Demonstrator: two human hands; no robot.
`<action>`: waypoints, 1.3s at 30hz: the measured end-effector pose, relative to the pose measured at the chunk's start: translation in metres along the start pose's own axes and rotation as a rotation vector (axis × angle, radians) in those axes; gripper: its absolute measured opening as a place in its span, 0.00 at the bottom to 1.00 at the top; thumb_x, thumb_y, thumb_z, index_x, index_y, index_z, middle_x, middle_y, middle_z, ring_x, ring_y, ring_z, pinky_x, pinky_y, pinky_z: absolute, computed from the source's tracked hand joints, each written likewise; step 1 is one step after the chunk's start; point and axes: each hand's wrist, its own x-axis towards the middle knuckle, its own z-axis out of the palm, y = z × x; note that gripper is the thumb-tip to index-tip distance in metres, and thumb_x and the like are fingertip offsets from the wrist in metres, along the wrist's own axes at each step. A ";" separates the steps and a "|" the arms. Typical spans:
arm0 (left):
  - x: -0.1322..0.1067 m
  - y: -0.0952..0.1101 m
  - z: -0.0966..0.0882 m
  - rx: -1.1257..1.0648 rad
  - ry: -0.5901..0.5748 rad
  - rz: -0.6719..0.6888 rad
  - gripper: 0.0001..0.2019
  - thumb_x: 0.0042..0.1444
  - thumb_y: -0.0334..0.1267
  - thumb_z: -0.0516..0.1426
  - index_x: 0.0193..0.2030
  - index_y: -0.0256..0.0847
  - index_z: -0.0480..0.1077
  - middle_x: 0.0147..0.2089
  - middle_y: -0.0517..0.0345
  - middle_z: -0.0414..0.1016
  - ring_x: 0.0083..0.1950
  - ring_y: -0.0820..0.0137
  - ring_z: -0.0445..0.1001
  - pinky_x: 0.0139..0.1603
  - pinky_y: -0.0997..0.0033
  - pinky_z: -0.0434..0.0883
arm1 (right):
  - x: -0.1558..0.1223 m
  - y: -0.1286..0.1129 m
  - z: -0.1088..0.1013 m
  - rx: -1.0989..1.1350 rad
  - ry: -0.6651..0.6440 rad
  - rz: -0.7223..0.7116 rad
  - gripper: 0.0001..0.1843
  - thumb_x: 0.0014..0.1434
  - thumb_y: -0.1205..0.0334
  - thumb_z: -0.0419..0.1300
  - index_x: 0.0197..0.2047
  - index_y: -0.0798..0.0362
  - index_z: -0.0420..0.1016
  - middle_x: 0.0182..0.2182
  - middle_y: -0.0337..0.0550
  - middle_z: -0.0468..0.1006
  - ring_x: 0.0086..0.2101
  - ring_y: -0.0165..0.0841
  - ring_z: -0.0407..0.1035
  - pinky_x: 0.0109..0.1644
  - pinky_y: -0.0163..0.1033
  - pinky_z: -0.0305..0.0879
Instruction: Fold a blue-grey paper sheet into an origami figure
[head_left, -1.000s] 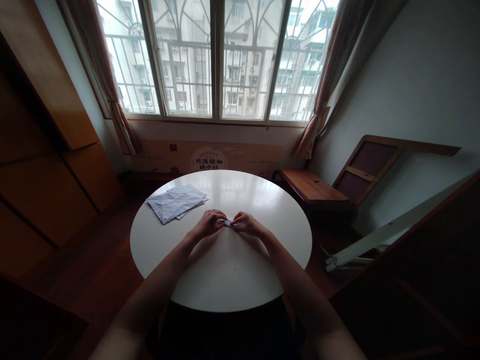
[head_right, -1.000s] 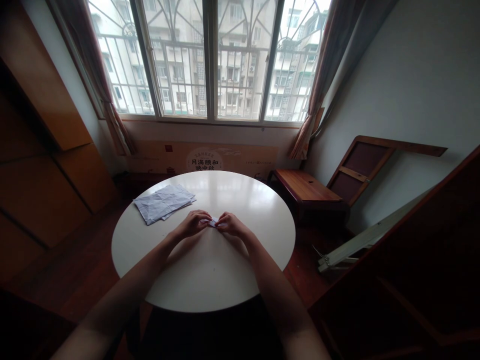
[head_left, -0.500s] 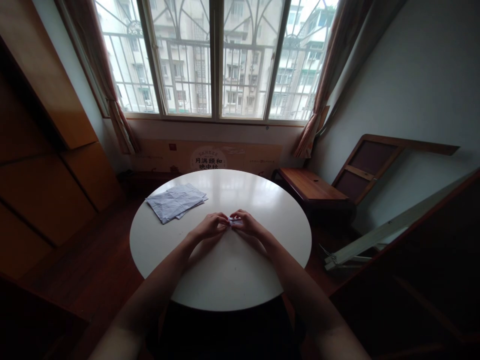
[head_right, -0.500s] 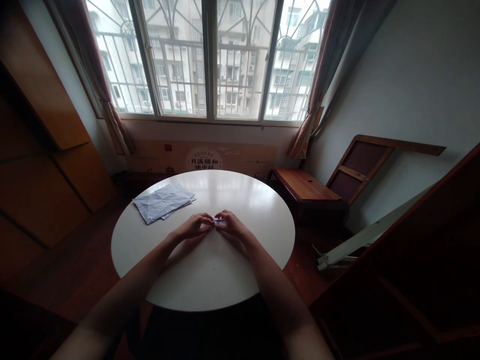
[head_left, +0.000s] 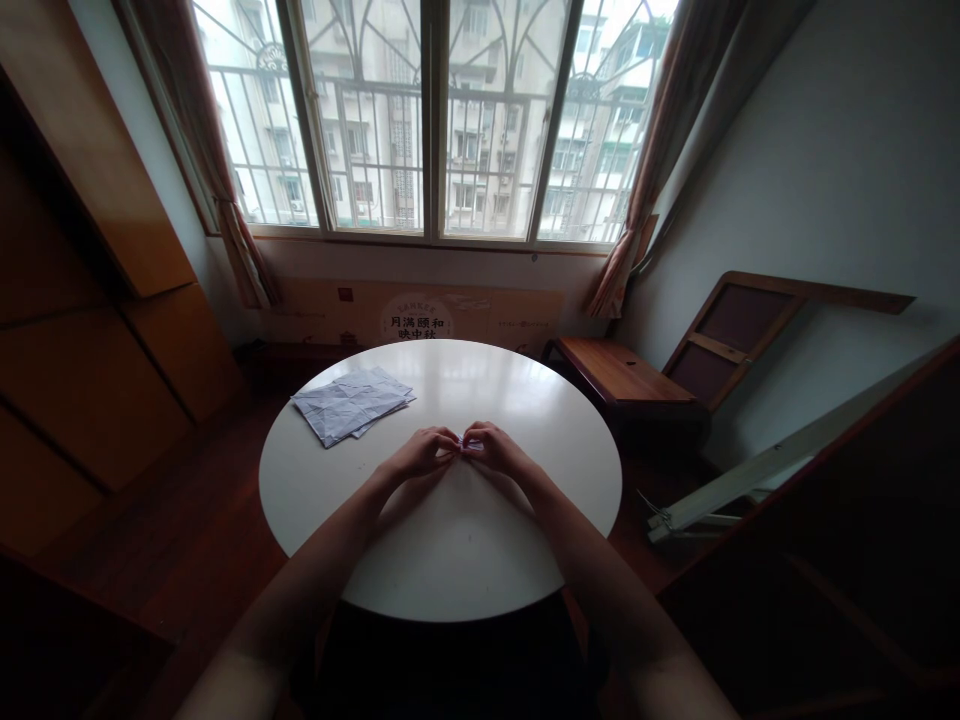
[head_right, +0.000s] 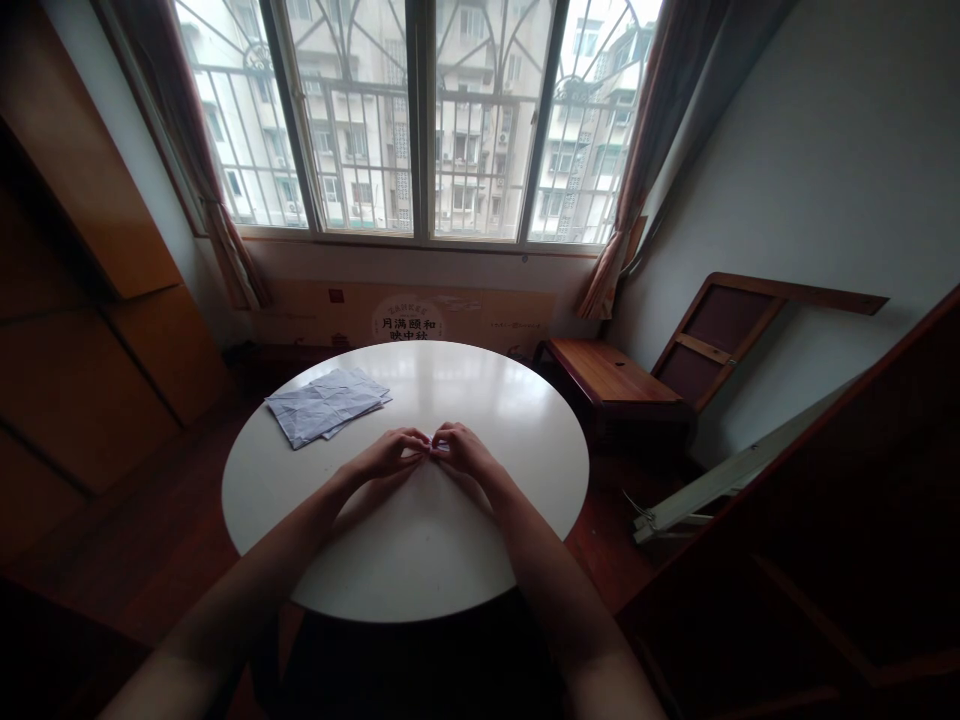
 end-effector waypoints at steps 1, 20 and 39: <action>0.000 -0.001 0.001 0.003 0.005 0.006 0.10 0.59 0.39 0.58 0.44 0.46 0.79 0.49 0.55 0.78 0.47 0.66 0.77 0.53 0.69 0.70 | 0.000 0.000 0.000 0.000 0.001 0.003 0.05 0.55 0.62 0.66 0.36 0.51 0.81 0.37 0.46 0.78 0.40 0.36 0.72 0.44 0.39 0.66; 0.001 -0.008 0.003 0.003 0.011 0.022 0.09 0.57 0.36 0.60 0.43 0.47 0.79 0.45 0.55 0.78 0.46 0.67 0.76 0.51 0.70 0.69 | 0.000 0.001 0.000 0.058 0.004 0.047 0.05 0.52 0.62 0.68 0.34 0.52 0.82 0.34 0.45 0.78 0.35 0.34 0.73 0.41 0.36 0.67; 0.000 -0.006 0.001 0.081 0.019 -0.027 0.06 0.55 0.36 0.61 0.37 0.44 0.80 0.36 0.56 0.77 0.36 0.69 0.74 0.39 0.73 0.67 | 0.003 -0.003 0.003 0.261 -0.079 0.053 0.12 0.54 0.54 0.65 0.34 0.54 0.82 0.33 0.45 0.81 0.34 0.35 0.74 0.40 0.36 0.68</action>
